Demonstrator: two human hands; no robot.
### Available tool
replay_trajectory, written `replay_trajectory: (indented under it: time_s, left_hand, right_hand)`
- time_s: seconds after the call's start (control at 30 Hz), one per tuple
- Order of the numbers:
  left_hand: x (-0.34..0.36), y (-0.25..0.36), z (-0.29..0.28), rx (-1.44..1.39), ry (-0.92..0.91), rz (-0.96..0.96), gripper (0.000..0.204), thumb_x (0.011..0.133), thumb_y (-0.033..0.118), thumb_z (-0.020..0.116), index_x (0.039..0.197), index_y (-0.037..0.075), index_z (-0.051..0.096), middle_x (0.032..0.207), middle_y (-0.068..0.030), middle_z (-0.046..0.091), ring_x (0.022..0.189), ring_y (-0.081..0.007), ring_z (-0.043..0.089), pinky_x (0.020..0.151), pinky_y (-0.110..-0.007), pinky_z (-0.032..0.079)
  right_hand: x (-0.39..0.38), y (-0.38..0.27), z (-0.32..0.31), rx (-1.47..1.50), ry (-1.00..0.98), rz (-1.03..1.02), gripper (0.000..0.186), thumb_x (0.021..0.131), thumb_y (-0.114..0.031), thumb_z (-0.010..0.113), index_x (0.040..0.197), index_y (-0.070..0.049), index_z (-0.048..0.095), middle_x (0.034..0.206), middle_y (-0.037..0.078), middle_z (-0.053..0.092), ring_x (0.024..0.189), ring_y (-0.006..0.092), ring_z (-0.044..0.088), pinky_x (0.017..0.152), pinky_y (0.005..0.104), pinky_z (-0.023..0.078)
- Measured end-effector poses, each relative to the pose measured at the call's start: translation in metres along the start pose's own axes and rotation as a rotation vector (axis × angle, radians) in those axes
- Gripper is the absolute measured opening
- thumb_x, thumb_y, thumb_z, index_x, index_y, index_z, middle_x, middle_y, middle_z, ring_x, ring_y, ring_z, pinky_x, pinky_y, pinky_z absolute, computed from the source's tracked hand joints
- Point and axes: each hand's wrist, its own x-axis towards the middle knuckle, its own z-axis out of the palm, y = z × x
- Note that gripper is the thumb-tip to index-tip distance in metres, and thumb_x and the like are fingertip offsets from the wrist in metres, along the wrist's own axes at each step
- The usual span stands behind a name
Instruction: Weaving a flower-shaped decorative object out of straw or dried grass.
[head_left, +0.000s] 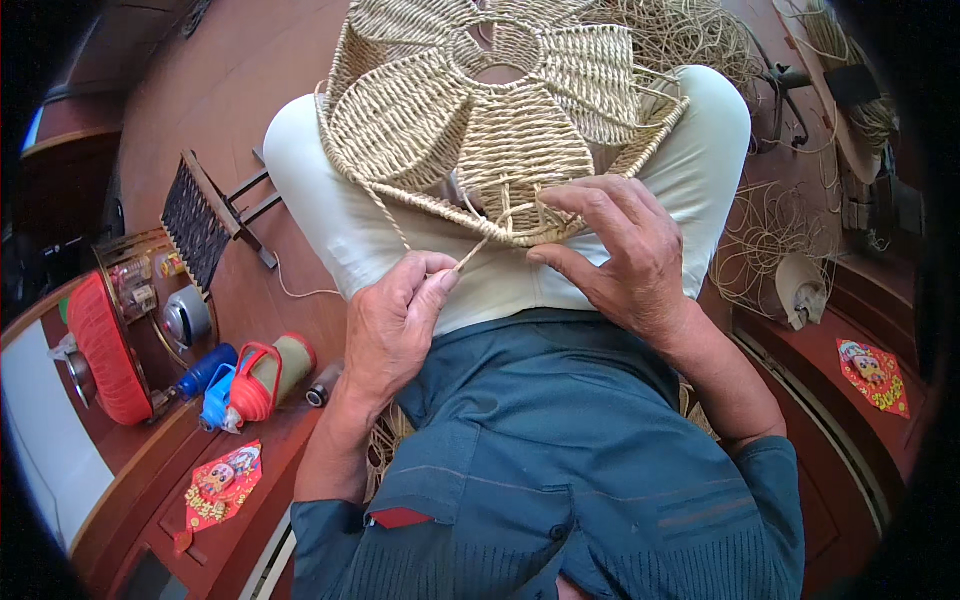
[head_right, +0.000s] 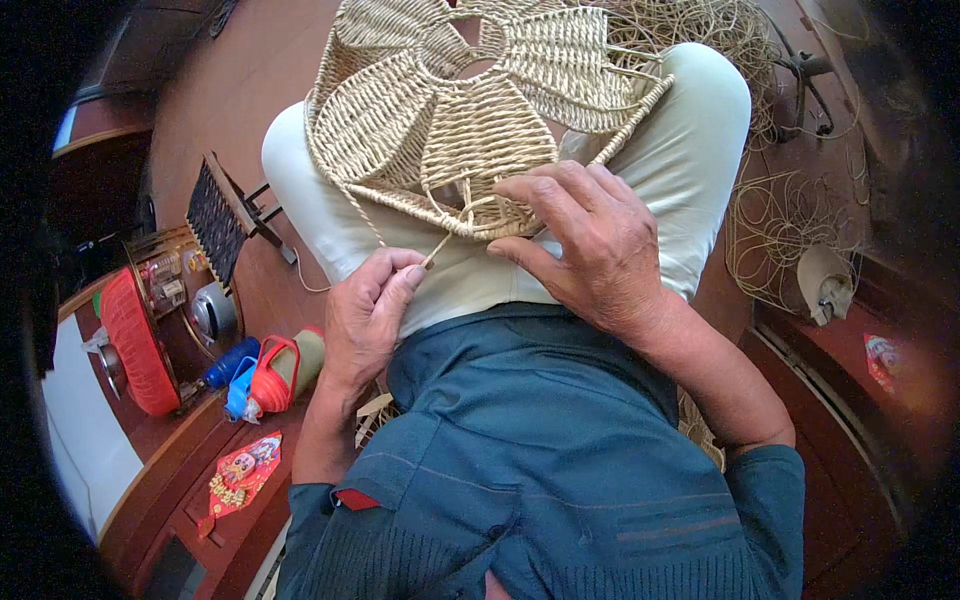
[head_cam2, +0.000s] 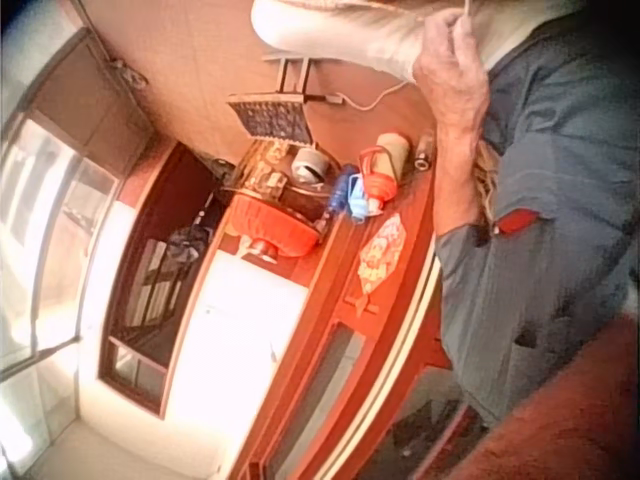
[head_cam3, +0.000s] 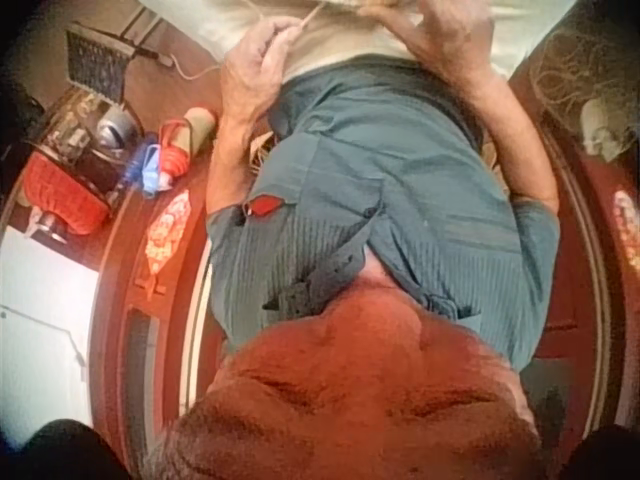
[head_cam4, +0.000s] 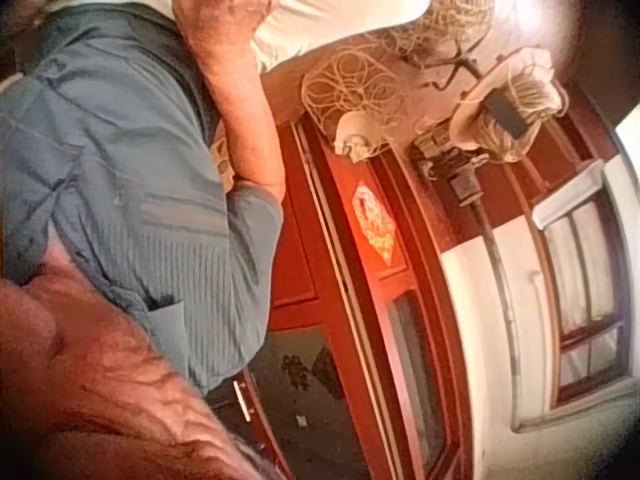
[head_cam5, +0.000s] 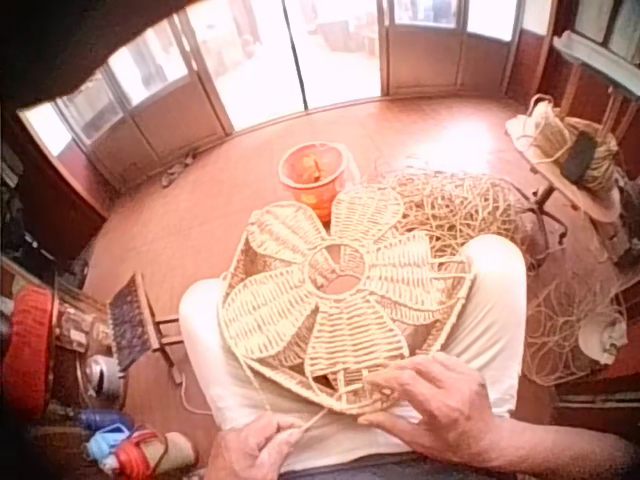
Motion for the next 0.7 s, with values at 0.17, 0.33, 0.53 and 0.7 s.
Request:
replay_trajectory:
  time_s: [0.17,0.33,0.53,0.7]
  left_hand:
    - [0.005,-0.004,-0.010,0.065,-0.048,0.067,0.022,0.107,0.022,0.071,0.113,0.002,0.077,0.083,-0.0062,0.072,0.078,-0.0113,0.066,0.074,-0.031,0.054]
    - [0.007,-0.005,-0.015,0.074,-0.054,0.072,0.021,0.107,0.021,0.071,0.112,0.002,0.077,0.083,-0.0060,0.072,0.078,-0.0113,0.066,0.073,-0.030,0.054]
    - [0.011,-0.010,-0.018,0.065,-0.052,0.086,0.020,0.106,0.020,0.071,0.112,0.002,0.077,0.082,-0.0059,0.072,0.078,-0.0103,0.065,0.073,-0.031,0.053]
    - [0.009,-0.012,-0.022,0.111,-0.089,0.132,0.019,0.106,0.018,0.070,0.114,0.003,0.078,0.081,-0.0067,0.071,0.075,-0.0107,0.065,0.071,-0.031,0.054]
  right_hand:
    - [0.008,-0.009,0.001,-0.034,-0.048,-0.012,0.052,0.080,-0.034,0.093,0.124,-0.014,0.075,0.108,0.005,0.073,0.097,0.0283,0.068,0.085,0.0431,0.054]
    - [0.011,-0.012,0.003,-0.044,-0.086,0.021,0.041,0.080,-0.035,0.091,0.113,-0.016,0.076,0.102,0.004,0.069,0.092,0.0277,0.064,0.085,0.0429,0.050]
    - [0.011,-0.014,0.001,-0.004,-0.185,0.101,0.031,0.079,-0.032,0.092,0.100,-0.015,0.075,0.100,0.003,0.067,0.093,0.0277,0.062,0.085,0.0429,0.048]
    - [0.014,-0.025,0.004,-0.110,-0.050,0.011,0.031,0.079,-0.027,0.091,0.103,-0.017,0.074,0.104,0.002,0.066,0.100,0.0268,0.063,0.091,0.0426,0.046]
